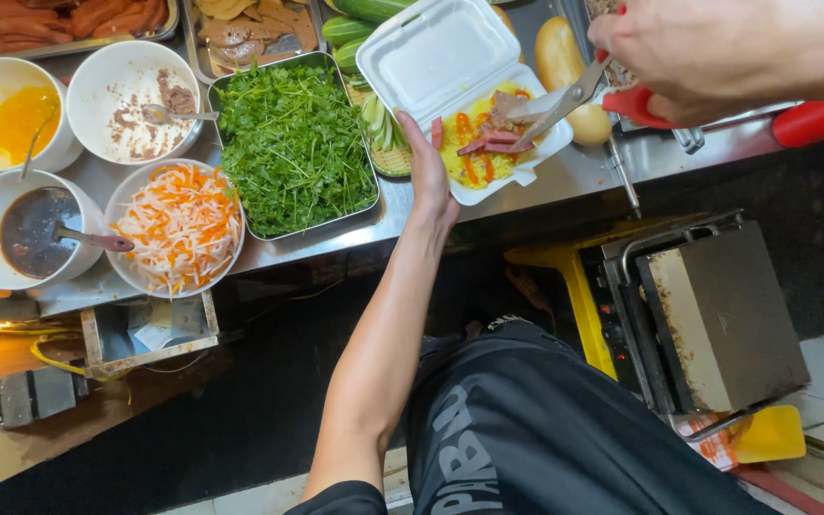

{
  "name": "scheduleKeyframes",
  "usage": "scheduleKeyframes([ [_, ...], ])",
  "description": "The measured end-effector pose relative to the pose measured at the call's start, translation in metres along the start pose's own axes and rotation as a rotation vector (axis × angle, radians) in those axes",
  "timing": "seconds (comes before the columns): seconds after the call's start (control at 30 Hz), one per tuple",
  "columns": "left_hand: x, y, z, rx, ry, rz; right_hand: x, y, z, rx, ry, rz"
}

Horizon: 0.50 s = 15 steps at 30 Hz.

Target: Preparing a sandwich and a food box with various meats, vegetables, and sauces.

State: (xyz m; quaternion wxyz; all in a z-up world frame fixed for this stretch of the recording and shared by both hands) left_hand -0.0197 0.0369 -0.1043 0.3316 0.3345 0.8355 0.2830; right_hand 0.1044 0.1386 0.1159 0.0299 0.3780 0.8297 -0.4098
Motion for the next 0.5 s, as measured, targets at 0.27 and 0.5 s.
scheduleKeyframes([
  [0.27,-0.016,0.015,-0.012,0.054,-0.009,0.015,0.025,0.023,0.018,0.036,-0.074,-0.056],
  [0.5,-0.007,-0.017,-0.005,-0.006,0.007,-0.077,0.035,0.046,-0.011,0.432,-0.048,-0.071],
])
Point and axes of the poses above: each hand's wrist, its own x-axis towards the middle knuckle, its own y-axis out of the palm, z = x × y, the point moved 7 cm from there along x, towards the middle knuckle, and after that the axes turned 14 degrees about y, right-handed, at the moved point
